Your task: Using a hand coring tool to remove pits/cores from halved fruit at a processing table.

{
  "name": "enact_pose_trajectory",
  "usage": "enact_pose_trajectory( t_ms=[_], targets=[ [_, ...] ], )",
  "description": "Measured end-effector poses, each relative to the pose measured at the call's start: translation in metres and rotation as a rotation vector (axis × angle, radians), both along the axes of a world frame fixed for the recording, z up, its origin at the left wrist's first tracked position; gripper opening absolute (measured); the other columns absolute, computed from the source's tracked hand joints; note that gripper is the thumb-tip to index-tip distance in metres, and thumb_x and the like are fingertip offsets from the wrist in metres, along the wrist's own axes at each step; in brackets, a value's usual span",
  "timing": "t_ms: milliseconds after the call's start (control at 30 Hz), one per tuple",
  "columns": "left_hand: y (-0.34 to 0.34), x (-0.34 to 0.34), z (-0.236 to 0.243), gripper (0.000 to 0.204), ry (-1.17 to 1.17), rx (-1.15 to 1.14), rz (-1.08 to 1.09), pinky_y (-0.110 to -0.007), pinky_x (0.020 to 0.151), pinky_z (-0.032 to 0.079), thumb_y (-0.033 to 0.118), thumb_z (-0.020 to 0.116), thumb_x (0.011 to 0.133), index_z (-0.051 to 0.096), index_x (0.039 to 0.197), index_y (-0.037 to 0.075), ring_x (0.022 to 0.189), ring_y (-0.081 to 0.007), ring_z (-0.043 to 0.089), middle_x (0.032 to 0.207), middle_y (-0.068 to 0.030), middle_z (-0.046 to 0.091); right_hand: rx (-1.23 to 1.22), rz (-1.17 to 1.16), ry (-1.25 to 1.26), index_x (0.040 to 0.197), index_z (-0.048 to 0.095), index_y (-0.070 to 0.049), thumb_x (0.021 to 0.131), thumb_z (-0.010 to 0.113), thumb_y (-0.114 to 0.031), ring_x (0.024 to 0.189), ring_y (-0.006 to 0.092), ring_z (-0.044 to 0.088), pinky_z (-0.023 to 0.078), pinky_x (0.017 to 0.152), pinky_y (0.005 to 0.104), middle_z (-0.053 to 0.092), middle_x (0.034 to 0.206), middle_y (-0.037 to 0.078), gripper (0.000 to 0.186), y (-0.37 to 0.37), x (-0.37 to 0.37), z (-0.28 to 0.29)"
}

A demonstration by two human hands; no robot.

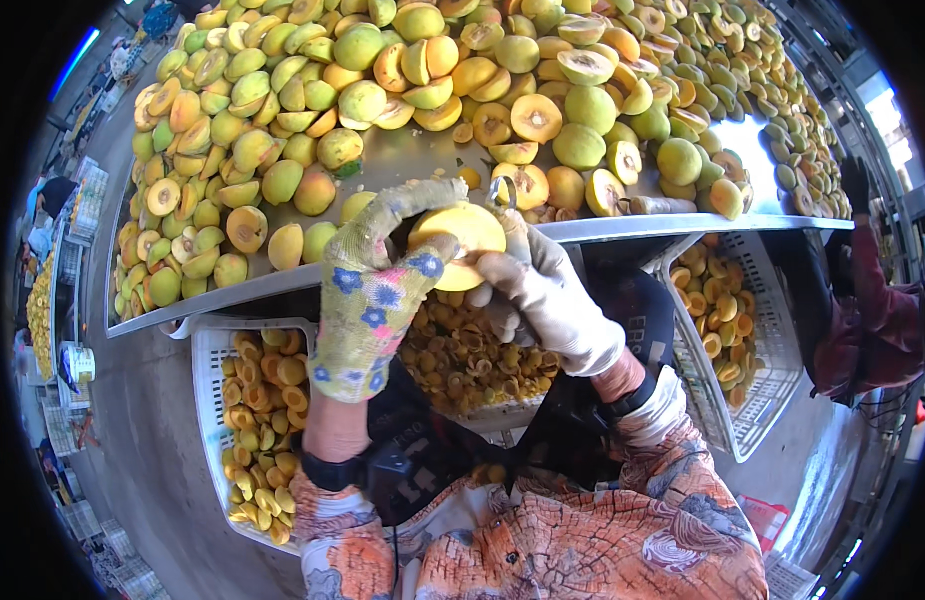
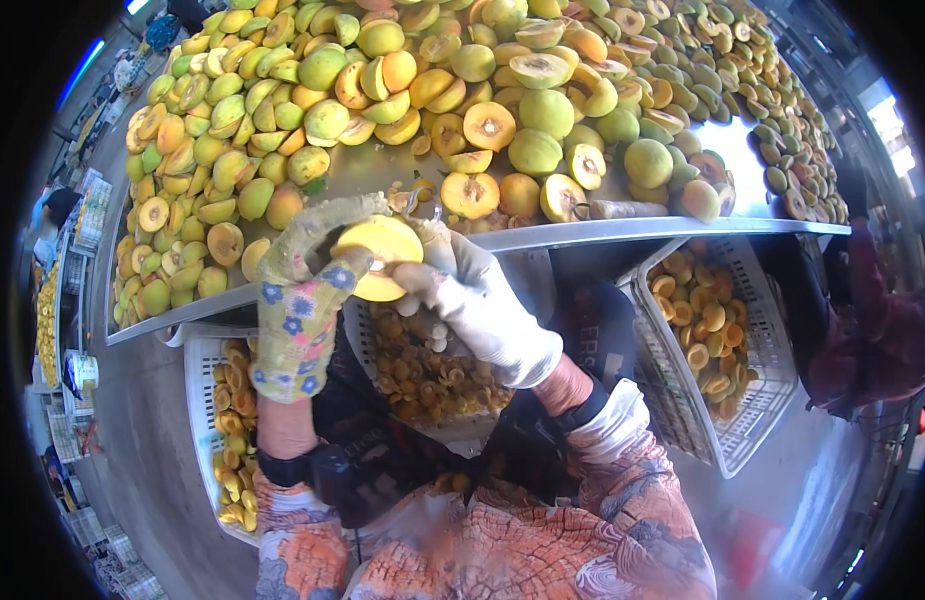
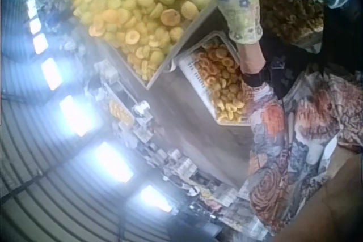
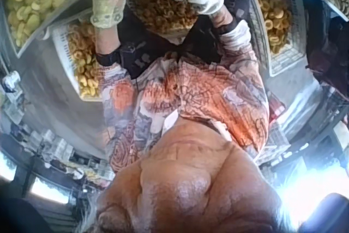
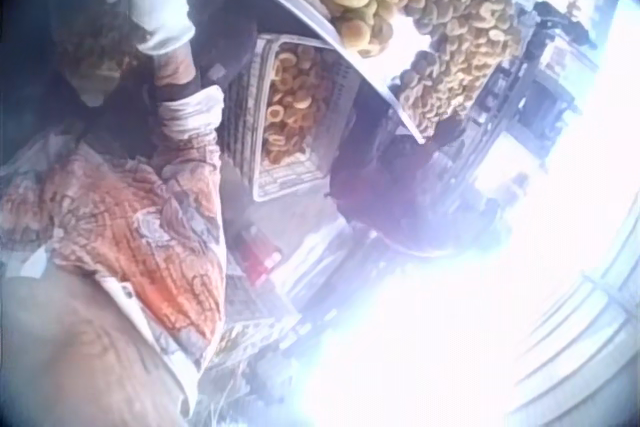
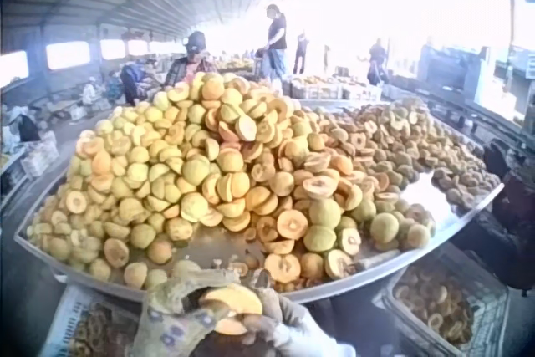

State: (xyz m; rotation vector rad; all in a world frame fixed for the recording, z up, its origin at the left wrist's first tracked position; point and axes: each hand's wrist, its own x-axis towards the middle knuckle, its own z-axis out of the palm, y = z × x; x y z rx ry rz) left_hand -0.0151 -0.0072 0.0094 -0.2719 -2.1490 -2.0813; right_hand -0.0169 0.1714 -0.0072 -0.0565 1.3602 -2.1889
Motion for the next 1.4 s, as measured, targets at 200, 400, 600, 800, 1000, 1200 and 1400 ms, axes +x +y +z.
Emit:
enact_pose_trajectory(
  t_ms=[200, 400, 600, 800, 1000, 1200, 1400],
  targets=[
    [0.052, -0.001, -0.031, 0.027, -0.123, 0.653, 0.271, -0.034, 0.094, 0.048, 0.013, 0.058, 0.094, 0.059, 0.118, -0.001, 0.103, -0.0193, 0.061, 0.117, -0.0121, 0.062, -0.155, 0.073, -0.221, 0.096, 0.056, -0.007, 0.088, 0.065, -0.031, 0.046, 0.0063, 0.048, 0.036, 0.04, 0.0198, 0.055, 0.068, -0.001, 0.027, 0.004, -0.003, -0.007],
    [0.039, -0.006, -0.039, 0.03, -0.071, 0.496, 0.301, -0.035, 0.094, 0.048, 0.019, 0.055, 0.097, 0.058, 0.118, -0.002, 0.103, -0.0195, 0.061, 0.118, -0.0123, 0.062, 0.268, -0.043, 0.392, 0.107, 0.051, -0.002, 0.089, 0.064, -0.036, 0.059, 0.0054, 0.048, 0.04, 0.053, 0.0199, 0.053, 0.079, 0.0, 0.04, 0.023, -0.007, -0.026],
    [0.02, 0.002, -0.047, 0.034, -0.031, 0.337, 0.354, -0.035, 0.093, 0.049, 0.025, 0.052, 0.099, 0.058, 0.118, -0.003, 0.103, -0.0198, 0.061, 0.119, -0.0126, 0.061, 0.433, 0.078, 0.738, 0.104, 0.052, 0.0, 0.09, 0.062, -0.035, 0.066, 0.0268, 0.059, 0.047, 0.066, 0.0361, 0.063, 0.078, 0.013, 0.04, 0.013, 0.0, -0.023],
    [0.027, 0.004, -0.03, 0.06, -0.088, 0.274, 0.39, -0.035, 0.091, 0.05, 0.046, 0.035, 0.101, 0.059, 0.113, -0.007, 0.099, -0.0226, 0.063, 0.111, -0.016, 0.064, 0.452, 0.238, 0.595, 0.102, 0.056, 0.0, 0.089, 0.065, -0.024, 0.07, 0.0363, 0.061, 0.047, 0.064, 0.0387, 0.062, 0.077, 0.02, 0.028, 0.004, 0.0, -0.008],
    [0.033, 0.009, -0.033, 0.064, -0.019, 0.28, 0.354, -0.035, 0.088, 0.051, 0.049, 0.035, 0.101, 0.063, 0.107, -0.008, 0.095, -0.0248, 0.065, 0.103, -0.0192, 0.067, 0.518, 0.301, 0.632, 0.107, 0.055, 0.001, 0.088, 0.066, -0.029, 0.068, 0.0183, 0.061, 0.047, 0.066, 0.0333, 0.061, 0.074, 0.012, 0.038, 0.006, -0.001, -0.013],
    [0.015, 0.027, -0.06, 0.049, 0.181, -0.566, 0.518, -0.038, 0.093, 0.046, 0.028, 0.053, 0.09, 0.05, 0.124, -0.006, 0.105, -0.0291, 0.056, 0.117, -0.0187, 0.059, 0.459, 0.385, 0.592, 0.111, 0.054, 0.001, 0.09, 0.064, -0.026, 0.073, 0.0208, 0.061, 0.048, 0.071, 0.0355, 0.063, 0.079, 0.015, 0.035, 0.007, 0.0, -0.018],
    [-0.018, 0.036, -0.08, 0.073, 0.26, -1.223, 0.468, -0.04, 0.097, 0.041, 0.009, 0.07, 0.079, 0.037, 0.143, -0.003, 0.115, -0.0329, 0.048, 0.129, -0.0179, 0.052, 0.418, 0.462, 0.632, 0.114, 0.054, 0.001, 0.09, 0.062, -0.022, 0.082, 0.0241, 0.063, 0.048, 0.077, 0.0361, 0.065, 0.091, 0.018, 0.034, 0.009, 0.001, -0.032]
  ],
)
